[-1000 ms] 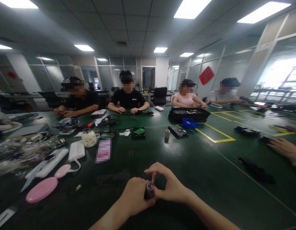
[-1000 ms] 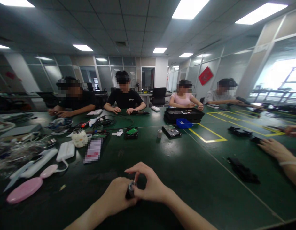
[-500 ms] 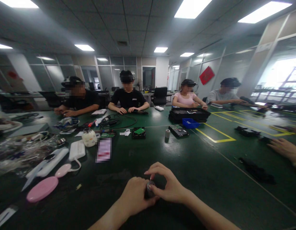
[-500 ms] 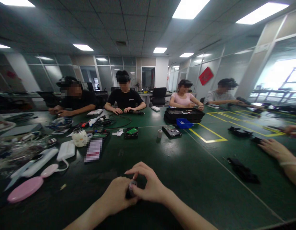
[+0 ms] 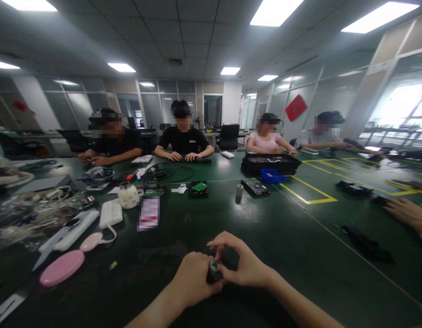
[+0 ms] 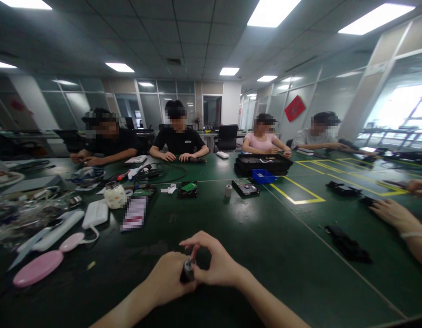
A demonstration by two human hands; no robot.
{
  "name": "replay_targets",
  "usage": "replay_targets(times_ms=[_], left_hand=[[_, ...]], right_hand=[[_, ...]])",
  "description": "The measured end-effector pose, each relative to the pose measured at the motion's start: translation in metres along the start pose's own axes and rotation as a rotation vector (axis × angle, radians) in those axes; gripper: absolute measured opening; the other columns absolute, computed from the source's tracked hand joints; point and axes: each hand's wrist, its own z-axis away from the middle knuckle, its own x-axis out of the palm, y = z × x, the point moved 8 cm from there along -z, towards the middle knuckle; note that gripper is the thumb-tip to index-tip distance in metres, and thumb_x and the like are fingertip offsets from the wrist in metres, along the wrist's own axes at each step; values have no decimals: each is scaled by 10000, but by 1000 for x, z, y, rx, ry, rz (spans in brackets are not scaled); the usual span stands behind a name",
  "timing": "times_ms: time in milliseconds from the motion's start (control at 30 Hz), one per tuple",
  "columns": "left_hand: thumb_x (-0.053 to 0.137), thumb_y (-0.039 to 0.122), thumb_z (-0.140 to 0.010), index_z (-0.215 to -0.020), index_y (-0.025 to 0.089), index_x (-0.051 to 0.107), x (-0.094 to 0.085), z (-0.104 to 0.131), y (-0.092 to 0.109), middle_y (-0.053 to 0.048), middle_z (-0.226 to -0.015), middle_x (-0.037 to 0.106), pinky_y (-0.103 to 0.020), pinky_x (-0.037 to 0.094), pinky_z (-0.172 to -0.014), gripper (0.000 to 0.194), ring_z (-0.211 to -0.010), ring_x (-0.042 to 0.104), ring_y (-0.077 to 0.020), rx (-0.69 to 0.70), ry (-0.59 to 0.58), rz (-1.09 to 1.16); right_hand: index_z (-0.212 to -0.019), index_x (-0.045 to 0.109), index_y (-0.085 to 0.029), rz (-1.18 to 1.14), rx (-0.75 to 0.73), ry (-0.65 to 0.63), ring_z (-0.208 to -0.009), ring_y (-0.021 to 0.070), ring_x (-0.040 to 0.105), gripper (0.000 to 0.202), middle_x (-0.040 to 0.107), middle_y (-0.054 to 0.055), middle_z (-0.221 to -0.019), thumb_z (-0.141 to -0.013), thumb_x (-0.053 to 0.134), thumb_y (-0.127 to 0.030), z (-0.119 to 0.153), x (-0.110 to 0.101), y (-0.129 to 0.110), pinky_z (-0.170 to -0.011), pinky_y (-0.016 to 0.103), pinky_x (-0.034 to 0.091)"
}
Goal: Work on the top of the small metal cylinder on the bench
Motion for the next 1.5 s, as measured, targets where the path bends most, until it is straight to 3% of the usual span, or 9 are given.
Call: replay_targets(times_ms=[700, 967, 1267, 1500], left_hand=[[649, 455, -779, -862, 190, 673, 3, 1, -2, -51, -886, 702, -325, 445, -765, 279, -838, 635, -254, 6, 21, 21], [642, 455, -792, -834, 189, 693, 5, 1, -2, -58, -879, 704, -330, 451, -772, 275, -848, 636, -260, 17, 30, -11], [624, 451, -799, -796, 194, 688, 2, 0, 0, -40, -843, 706, -319, 449, -755, 264, -822, 640, -248, 16, 30, 4], [643, 457, -787, -838, 186, 684, 4, 2, -2, -54, -849, 704, -312, 442, -731, 279, -803, 639, -248, 23, 31, 4]], right_hand=[[-1365, 380, -279, 64, 110, 100, -757, 124, 578, 740, 548, 31, -1087, -713, 648, -56, 6, -2, 15, -805, 339, 505], [-1368, 384, -292, 89, 54, 97, -824, 152, 615, 666, 558, 36, -1086, -785, 665, -136, 5, 1, 14, -869, 376, 475], [-1308, 443, -299, 395, 2, 187, -758, 173, 576, 604, 592, 25, -985, -763, 664, -160, 6, 2, 6, -772, 367, 442], [-1329, 394, -251, 21, 80, 171, -752, 137, 589, 644, 549, 54, -1095, -750, 654, -138, 5, -5, 10, -801, 356, 487]])
